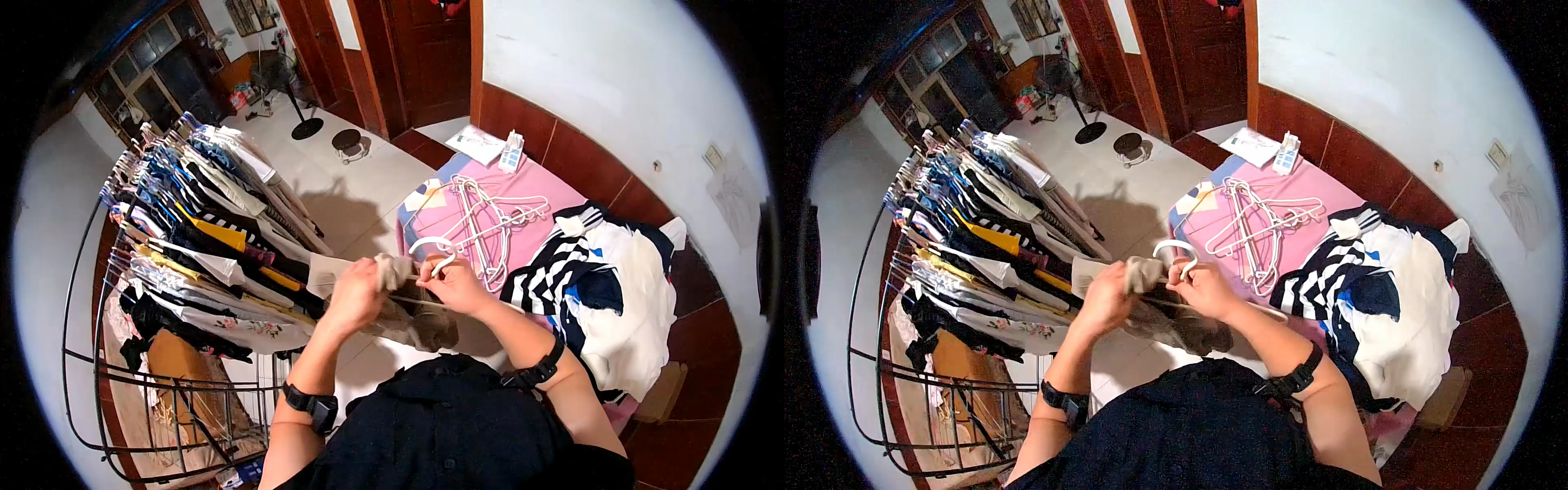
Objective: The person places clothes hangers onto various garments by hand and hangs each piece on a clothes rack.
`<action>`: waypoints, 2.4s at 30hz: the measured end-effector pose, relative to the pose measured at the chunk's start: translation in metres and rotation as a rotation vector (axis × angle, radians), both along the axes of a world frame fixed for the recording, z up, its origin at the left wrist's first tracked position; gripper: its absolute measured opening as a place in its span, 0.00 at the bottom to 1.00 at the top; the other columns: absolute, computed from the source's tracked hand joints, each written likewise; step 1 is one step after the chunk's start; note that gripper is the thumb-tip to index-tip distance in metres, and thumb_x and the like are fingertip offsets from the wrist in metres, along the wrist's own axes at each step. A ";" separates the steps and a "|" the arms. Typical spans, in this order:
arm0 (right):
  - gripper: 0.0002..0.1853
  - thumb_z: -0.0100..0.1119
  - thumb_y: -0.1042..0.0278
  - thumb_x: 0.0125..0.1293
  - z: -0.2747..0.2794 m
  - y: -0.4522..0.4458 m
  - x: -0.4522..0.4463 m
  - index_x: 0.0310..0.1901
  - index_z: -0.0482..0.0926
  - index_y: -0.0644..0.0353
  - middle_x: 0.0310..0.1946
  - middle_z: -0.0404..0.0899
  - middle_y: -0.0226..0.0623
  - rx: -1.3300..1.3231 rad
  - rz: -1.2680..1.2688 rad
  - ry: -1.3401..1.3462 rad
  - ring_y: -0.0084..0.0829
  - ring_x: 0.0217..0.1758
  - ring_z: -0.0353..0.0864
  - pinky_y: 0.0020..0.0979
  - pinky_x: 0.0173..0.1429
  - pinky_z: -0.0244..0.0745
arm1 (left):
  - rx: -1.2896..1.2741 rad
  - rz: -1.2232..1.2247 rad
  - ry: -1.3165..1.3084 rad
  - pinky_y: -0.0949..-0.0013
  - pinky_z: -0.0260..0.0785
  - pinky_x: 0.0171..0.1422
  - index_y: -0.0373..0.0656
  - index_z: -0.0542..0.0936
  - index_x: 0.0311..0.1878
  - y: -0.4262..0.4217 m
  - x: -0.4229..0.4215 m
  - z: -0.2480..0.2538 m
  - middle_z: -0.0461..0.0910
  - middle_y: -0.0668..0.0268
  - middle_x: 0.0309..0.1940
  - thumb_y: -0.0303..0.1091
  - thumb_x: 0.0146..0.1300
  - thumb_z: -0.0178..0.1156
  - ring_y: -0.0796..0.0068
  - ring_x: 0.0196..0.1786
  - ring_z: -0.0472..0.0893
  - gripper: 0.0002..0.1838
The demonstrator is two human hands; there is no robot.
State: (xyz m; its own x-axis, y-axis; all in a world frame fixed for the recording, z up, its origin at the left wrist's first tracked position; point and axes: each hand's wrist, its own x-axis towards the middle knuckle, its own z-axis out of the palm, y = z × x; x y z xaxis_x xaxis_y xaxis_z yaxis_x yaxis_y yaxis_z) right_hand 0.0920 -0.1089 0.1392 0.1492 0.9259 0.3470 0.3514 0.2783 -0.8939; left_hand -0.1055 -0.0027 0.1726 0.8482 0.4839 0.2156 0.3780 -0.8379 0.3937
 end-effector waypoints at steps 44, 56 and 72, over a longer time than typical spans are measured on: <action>0.18 0.71 0.77 0.53 0.029 -0.021 0.003 0.40 0.70 0.62 0.32 0.81 0.35 0.233 -0.243 0.137 0.26 0.36 0.83 0.27 0.43 0.78 | -0.008 -0.076 -0.142 0.55 0.73 0.35 0.43 0.81 0.37 -0.019 0.038 0.034 0.80 0.55 0.29 0.37 0.52 0.68 0.49 0.31 0.80 0.12; 0.34 0.69 0.41 0.50 -0.038 -0.053 0.028 0.53 0.77 0.58 0.45 0.78 0.44 0.124 0.052 -0.801 0.42 0.55 0.72 0.45 0.62 0.63 | -0.040 -0.059 -0.404 0.65 0.67 0.28 0.37 0.77 0.28 -0.026 0.034 0.106 0.74 0.58 0.18 0.33 0.54 0.69 0.58 0.21 0.75 0.11; 0.13 0.55 0.83 0.37 0.005 -0.062 0.104 0.29 0.75 0.58 0.30 0.72 0.37 0.238 -0.131 -0.782 0.42 0.44 0.74 0.36 0.49 0.70 | 0.186 0.200 -0.137 0.60 0.70 0.31 0.41 0.81 0.30 0.009 -0.045 0.054 0.78 0.57 0.22 0.39 0.57 0.66 0.54 0.27 0.79 0.11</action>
